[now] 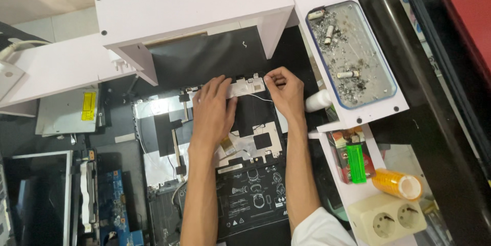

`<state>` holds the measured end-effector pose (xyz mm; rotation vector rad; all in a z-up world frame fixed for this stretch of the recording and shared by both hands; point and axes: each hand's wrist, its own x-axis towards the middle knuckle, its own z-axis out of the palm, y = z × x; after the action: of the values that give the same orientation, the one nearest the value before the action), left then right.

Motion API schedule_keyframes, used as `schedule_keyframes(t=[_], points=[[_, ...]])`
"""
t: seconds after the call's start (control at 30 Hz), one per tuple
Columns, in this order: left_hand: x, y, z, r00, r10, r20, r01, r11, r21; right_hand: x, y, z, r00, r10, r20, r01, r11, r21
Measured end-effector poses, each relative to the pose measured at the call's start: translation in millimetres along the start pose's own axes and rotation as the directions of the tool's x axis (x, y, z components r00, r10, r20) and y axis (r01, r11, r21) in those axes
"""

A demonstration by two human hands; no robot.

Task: The person closes a red Acer laptop and sets it aside. They then pick up a disassembled laptop chassis and place it on the workbench. The person proceeds to manipulate internal components, specifically handling and connecting thin white wires to a small circuit board within the chassis.

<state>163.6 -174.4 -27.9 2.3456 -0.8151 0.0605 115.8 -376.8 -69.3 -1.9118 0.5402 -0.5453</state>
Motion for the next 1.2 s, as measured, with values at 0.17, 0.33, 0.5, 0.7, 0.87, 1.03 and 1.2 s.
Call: schedule_keyframes(t=[0.17,0.33,0.5,0.7,0.87,1.03,1.2], points=[[7,11,24,0.998,0.058,0.026,-0.060,0.996,0.069,2,6,6,0.998,-0.059,-0.026,0.060,0.998,0.007],[10,16,24,0.997,0.074,0.026,-0.076,0.994,0.078,1,4,4,0.996,-0.084,-0.021,0.084,0.996,-0.001],[22,8,24,0.996,0.066,0.063,-0.070,0.995,0.074,-3,8,4,0.997,-0.074,-0.011,0.074,0.997,0.004],[27,5,24,0.998,0.058,0.018,-0.060,0.995,0.081,1,6,7,0.991,-0.134,-0.007,0.134,0.991,-0.004],[25,4,27,0.998,0.063,0.028,-0.065,0.996,0.069,2,12,6,0.990,-0.140,-0.011,0.140,0.990,0.006],[25,1,26,0.998,0.053,0.027,-0.055,0.997,0.052,6,13,7,0.990,-0.142,-0.019,0.143,0.990,0.009],[28,-13,21,0.998,0.045,0.041,-0.041,0.995,-0.095,4,18,8,0.994,-0.107,-0.013,0.107,0.994,0.021]])
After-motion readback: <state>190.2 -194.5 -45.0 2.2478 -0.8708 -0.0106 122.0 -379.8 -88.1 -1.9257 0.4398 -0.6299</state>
